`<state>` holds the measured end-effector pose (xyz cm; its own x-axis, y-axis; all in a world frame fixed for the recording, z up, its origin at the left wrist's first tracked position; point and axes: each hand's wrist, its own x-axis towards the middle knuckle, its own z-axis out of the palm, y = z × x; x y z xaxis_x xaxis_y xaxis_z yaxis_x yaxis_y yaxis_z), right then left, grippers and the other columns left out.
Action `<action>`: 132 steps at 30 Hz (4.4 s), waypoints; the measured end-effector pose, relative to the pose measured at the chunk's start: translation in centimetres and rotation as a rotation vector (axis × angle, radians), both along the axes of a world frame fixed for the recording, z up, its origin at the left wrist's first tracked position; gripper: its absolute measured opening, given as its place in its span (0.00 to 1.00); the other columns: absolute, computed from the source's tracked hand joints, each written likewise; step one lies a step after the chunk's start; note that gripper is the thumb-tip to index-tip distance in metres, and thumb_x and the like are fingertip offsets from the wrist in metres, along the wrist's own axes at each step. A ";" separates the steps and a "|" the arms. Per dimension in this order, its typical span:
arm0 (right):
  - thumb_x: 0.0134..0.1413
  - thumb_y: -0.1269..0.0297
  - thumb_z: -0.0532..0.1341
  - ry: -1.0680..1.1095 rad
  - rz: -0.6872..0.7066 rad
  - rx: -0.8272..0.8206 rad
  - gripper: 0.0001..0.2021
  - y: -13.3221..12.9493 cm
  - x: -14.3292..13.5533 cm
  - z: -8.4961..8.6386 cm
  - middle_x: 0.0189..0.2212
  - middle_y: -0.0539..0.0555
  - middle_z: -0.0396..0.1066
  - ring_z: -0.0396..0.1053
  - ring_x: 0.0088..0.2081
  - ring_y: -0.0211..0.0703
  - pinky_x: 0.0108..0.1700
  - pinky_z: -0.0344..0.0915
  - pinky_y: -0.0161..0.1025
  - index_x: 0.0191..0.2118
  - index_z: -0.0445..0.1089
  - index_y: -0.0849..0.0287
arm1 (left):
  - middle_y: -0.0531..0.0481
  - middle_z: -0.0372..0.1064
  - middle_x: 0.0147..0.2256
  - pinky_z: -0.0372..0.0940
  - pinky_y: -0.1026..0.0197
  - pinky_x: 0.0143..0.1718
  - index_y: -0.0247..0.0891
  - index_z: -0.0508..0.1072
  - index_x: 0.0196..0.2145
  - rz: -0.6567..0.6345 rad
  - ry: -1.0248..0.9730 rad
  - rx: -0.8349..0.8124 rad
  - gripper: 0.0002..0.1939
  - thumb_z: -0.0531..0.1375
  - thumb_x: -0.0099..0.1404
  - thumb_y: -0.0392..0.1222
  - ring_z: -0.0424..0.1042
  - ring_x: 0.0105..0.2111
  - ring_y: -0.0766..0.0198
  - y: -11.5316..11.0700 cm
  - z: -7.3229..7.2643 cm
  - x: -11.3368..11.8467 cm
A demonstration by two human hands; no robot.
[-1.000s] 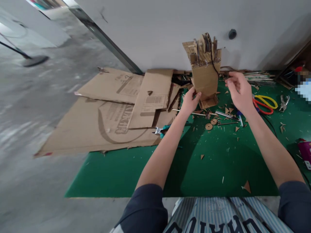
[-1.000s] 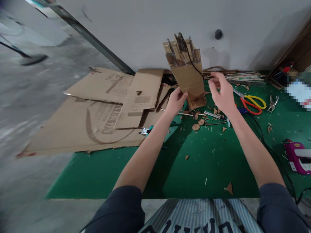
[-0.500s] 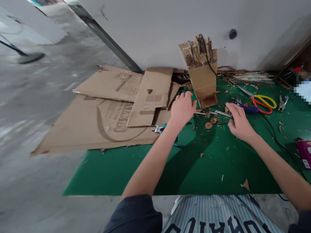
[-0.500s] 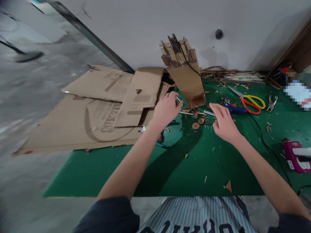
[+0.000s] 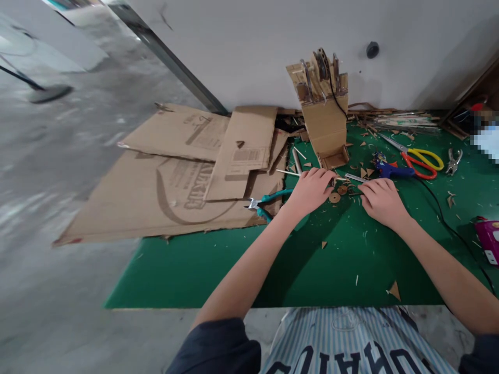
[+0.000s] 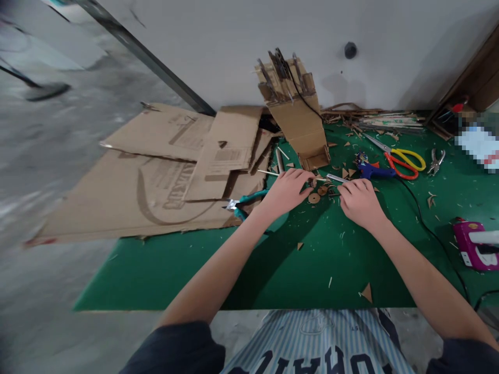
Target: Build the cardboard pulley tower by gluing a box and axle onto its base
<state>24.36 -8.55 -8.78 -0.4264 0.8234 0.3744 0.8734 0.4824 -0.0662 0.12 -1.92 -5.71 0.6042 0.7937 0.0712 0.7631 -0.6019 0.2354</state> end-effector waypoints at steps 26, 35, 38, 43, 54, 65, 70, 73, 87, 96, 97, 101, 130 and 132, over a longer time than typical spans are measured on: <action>0.59 0.73 0.53 -0.065 -0.457 0.021 0.27 3.4 6.8 -1.9 0.46 0.69 0.71 0.65 0.51 0.63 0.56 0.65 0.60 0.64 0.67 0.69 | 0.46 0.79 0.37 0.75 0.54 0.43 0.38 0.74 0.40 0.263 -0.768 0.012 0.06 0.63 0.64 0.37 0.78 0.37 0.57 9.7 0.5 -1.2; 0.65 0.61 0.55 0.171 -0.520 0.180 0.20 3.5 6.6 -1.5 0.47 0.66 0.69 0.67 0.50 0.61 0.51 0.67 0.56 0.58 0.70 0.59 | 0.51 0.73 0.30 0.71 0.59 0.40 0.39 0.70 0.31 0.285 -0.826 0.208 0.06 0.63 0.66 0.36 0.75 0.31 0.62 9.0 2.7 -0.9; 0.63 0.59 0.55 0.353 -0.508 0.242 0.16 3.7 6.7 -1.9 0.44 0.63 0.74 0.72 0.45 0.56 0.45 0.70 0.51 0.54 0.69 0.56 | 0.51 0.72 0.30 0.71 0.60 0.37 0.39 0.70 0.32 0.254 -0.919 0.134 0.06 0.62 0.67 0.37 0.74 0.31 0.64 8.6 3.2 -0.7; 0.59 0.50 0.61 0.626 -0.398 0.208 0.13 2.4 5.4 -1.4 0.29 0.54 0.74 0.72 0.28 0.45 0.34 0.70 0.43 0.41 0.69 0.55 | 0.52 0.70 0.27 0.73 0.59 0.40 0.39 0.69 0.32 0.199 -0.968 0.117 0.09 0.64 0.68 0.40 0.75 0.32 0.62 7.6 2.7 0.8; 0.58 0.52 0.59 0.442 -0.118 -0.296 0.13 0.4 2.9 0.9 0.25 0.55 0.73 0.71 0.26 0.45 0.30 0.61 0.39 0.39 0.72 0.57 | 0.52 0.71 0.28 0.67 0.61 0.29 0.41 0.64 0.31 0.239 -0.814 0.245 0.10 0.63 0.67 0.35 0.74 0.28 0.63 4.7 -0.3 2.3; 0.62 0.52 0.58 0.309 -0.107 -0.461 0.14 1.0 2.4 1.1 0.36 0.58 0.78 0.76 0.35 0.50 0.35 0.64 0.39 0.42 0.73 0.58 | 0.49 0.72 0.30 0.69 0.64 0.29 0.41 0.65 0.34 0.095 -0.846 0.210 0.08 0.60 0.70 0.42 0.73 0.31 0.64 3.3 -1.3 1.9; 0.63 0.53 0.60 0.353 -0.116 -0.509 0.12 1.2 1.5 1.6 0.35 0.56 0.77 0.75 0.36 0.48 0.34 0.63 0.38 0.42 0.73 0.56 | 0.51 0.70 0.30 0.67 0.64 0.26 0.41 0.63 0.34 0.038 -0.881 0.142 0.10 0.60 0.70 0.47 0.73 0.30 0.64 5.2 -1.6 1.6; 0.64 0.54 0.60 0.349 -0.107 -0.499 0.11 1.3 1.1 1.7 0.34 0.55 0.76 0.72 0.34 0.46 0.35 0.62 0.38 0.40 0.73 0.56 | 0.51 0.69 0.32 0.71 0.62 0.29 0.41 0.65 0.36 0.014 -0.903 0.096 0.11 0.60 0.70 0.49 0.75 0.32 0.63 5.5 -1.8 1.5; 0.67 0.54 0.58 0.328 -0.050 -0.487 0.13 2.0 1.1 1.5 0.31 0.55 0.73 0.68 0.32 0.44 0.35 0.62 0.40 0.37 0.72 0.57 | 0.51 0.65 0.31 0.77 0.57 0.31 0.41 0.66 0.35 0.079 -0.942 0.023 0.19 0.64 0.67 0.59 0.75 0.32 0.61 5.8 -2.2 1.4; 0.68 0.54 0.57 0.310 -0.078 -0.481 0.13 2.0 1.1 1.7 0.31 0.54 0.73 0.68 0.32 0.44 0.36 0.63 0.40 0.36 0.71 0.57 | 0.52 0.63 0.31 0.76 0.60 0.27 0.41 0.62 0.32 0.044 -0.966 0.006 0.21 0.64 0.66 0.60 0.74 0.31 0.63 5.7 -1.8 1.6; 0.68 0.54 0.57 0.306 -0.078 -0.484 0.14 2.0 1.1 1.7 0.30 0.54 0.72 0.68 0.32 0.44 0.36 0.63 0.40 0.36 0.71 0.57 | 0.52 0.63 0.30 0.76 0.61 0.27 0.41 0.62 0.32 0.046 -0.966 0.009 0.21 0.64 0.66 0.60 0.74 0.30 0.63 5.7 -1.8 1.6; 0.68 0.51 0.57 0.301 -0.059 -0.483 0.15 2.1 1.3 1.7 0.29 0.54 0.71 0.67 0.31 0.44 0.35 0.62 0.40 0.35 0.69 0.56 | 0.51 0.64 0.32 0.76 0.61 0.27 0.41 0.63 0.33 0.060 -0.964 0.002 0.19 0.64 0.65 0.57 0.74 0.32 0.63 5.8 -1.9 1.6; 0.66 0.53 0.59 0.282 -0.137 -0.458 0.13 0.8 0.6 1.6 0.35 0.57 0.77 0.73 0.35 0.48 0.35 0.63 0.41 0.41 0.73 0.57 | 0.51 0.65 0.31 0.76 0.61 0.27 0.42 0.64 0.33 0.042 -0.989 -0.043 0.17 0.65 0.65 0.55 0.76 0.31 0.62 5.8 -1.9 1.5; 0.67 0.54 0.58 0.311 -0.118 -0.476 0.13 0.8 0.1 1.7 0.40 0.58 0.78 0.74 0.39 0.50 0.38 0.65 0.41 0.44 0.75 0.57 | 0.50 0.65 0.31 0.77 0.60 0.28 0.42 0.64 0.33 0.033 -0.988 -0.046 0.17 0.65 0.65 0.55 0.76 0.32 0.62 5.8 -1.8 1.5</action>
